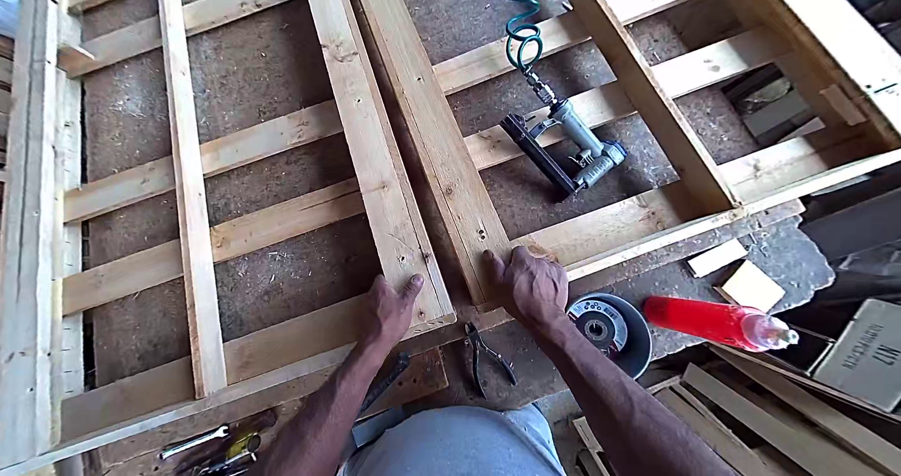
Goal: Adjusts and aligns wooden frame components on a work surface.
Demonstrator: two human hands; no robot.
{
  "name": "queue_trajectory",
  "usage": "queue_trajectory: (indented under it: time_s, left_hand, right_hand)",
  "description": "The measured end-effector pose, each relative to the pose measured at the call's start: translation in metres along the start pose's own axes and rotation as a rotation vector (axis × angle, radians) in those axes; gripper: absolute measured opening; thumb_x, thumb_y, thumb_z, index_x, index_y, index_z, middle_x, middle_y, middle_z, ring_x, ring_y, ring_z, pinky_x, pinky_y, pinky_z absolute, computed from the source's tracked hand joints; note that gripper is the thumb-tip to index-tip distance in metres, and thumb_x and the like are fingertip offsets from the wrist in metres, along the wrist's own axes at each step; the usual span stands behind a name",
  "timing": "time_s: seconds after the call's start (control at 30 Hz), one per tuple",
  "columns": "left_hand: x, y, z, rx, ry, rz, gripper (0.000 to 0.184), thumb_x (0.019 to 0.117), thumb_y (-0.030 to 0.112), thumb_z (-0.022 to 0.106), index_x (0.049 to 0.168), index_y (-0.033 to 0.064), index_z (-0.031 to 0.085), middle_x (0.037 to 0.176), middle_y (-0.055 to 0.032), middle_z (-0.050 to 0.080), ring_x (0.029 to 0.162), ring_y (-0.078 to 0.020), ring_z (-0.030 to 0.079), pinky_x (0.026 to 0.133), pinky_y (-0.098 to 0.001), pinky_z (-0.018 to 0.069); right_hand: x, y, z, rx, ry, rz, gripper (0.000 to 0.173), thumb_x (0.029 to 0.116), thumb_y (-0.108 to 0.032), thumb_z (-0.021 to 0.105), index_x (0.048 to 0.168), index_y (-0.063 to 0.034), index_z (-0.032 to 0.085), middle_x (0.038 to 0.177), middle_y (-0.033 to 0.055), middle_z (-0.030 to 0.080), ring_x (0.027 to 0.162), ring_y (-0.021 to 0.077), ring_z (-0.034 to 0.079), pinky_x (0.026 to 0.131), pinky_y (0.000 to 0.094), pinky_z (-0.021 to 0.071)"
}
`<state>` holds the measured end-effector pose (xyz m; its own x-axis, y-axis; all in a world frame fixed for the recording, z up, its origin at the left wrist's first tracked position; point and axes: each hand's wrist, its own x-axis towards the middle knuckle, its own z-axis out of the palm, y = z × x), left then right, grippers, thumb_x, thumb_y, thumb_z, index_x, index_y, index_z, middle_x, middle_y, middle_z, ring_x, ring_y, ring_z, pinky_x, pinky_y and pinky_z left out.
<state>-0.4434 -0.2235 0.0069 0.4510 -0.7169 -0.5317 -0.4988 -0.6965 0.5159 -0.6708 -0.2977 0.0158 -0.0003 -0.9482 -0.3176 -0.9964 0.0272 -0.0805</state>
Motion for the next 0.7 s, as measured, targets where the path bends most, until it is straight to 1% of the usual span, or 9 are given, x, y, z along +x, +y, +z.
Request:
queue_trajectory:
  time_s: [0.17,0.27,0.37,0.43,0.53,0.7]
  left_hand:
    - [-0.001,0.013,0.007,0.001,0.004,0.004,0.068,0.0933,0.063,0.064,0.123,0.0018,0.057,0.101,-0.0158,0.070,0.097,-0.0306,0.070,0.087,-0.0560,0.0560]
    - [-0.003,0.018,0.008,0.000,0.009,-0.011,0.069,0.0934,0.062,0.065,0.125,0.0013,0.055,0.102,-0.0159,0.070,0.097,-0.0299,0.070,0.087,-0.0552,0.0561]
    - [-0.006,0.024,0.007,0.027,0.012,-0.046,0.075,0.0890,0.064,0.069,0.126,0.0010,0.053,0.101,-0.0166,0.069,0.096,-0.0311,0.070,0.085,-0.0555,0.0560]
    - [-0.008,0.028,0.007,0.035,0.023,-0.061,0.077,0.0869,0.064,0.072,0.125,0.0002,0.052,0.099,-0.0170,0.069,0.093,-0.0315,0.070,0.083,-0.0557,0.0564]
    - [-0.010,0.030,0.009,0.028,0.040,-0.056,0.077,0.0875,0.064,0.071,0.127,0.0003,0.051,0.097,-0.0165,0.069,0.092,-0.0312,0.070,0.081,-0.0546,0.0570]
    - [-0.006,0.025,0.012,0.001,0.046,-0.026,0.080,0.0882,0.064,0.070,0.130,-0.0002,0.047,0.101,-0.0172,0.068,0.095,-0.0308,0.070,0.084,-0.0531,0.0573]
  right_hand:
    - [-0.004,-0.010,0.003,0.013,0.077,-0.014,0.077,0.0978,-0.076,0.023,0.081,-0.0113,0.061,0.062,0.0074,0.062,0.067,0.0291,0.069,0.065,0.0488,0.0525]
    - [-0.005,-0.013,0.011,0.001,0.150,-0.013,0.075,0.0981,-0.075,0.025,0.078,-0.0117,0.060,0.058,0.0059,0.060,0.064,0.0273,0.068,0.066,0.0480,0.0518]
    - [-0.005,-0.017,0.017,0.003,0.198,0.013,0.074,0.0974,-0.075,0.028,0.076,-0.0116,0.059,0.057,0.0057,0.059,0.063,0.0267,0.067,0.068,0.0489,0.0519]
    - [-0.006,-0.020,0.019,0.001,0.236,0.025,0.073,0.0976,-0.074,0.028,0.074,-0.0114,0.058,0.054,0.0054,0.056,0.059,0.0267,0.065,0.066,0.0482,0.0507]
    - [-0.007,-0.022,0.019,0.006,0.257,0.033,0.073,0.0979,-0.073,0.029,0.073,-0.0110,0.057,0.053,0.0053,0.054,0.058,0.0263,0.064,0.065,0.0479,0.0501]
    - [-0.004,-0.021,0.022,0.020,0.257,0.031,0.073,0.0968,-0.075,0.029,0.073,-0.0120,0.057,0.053,0.0049,0.054,0.058,0.0258,0.064,0.067,0.0486,0.0500]
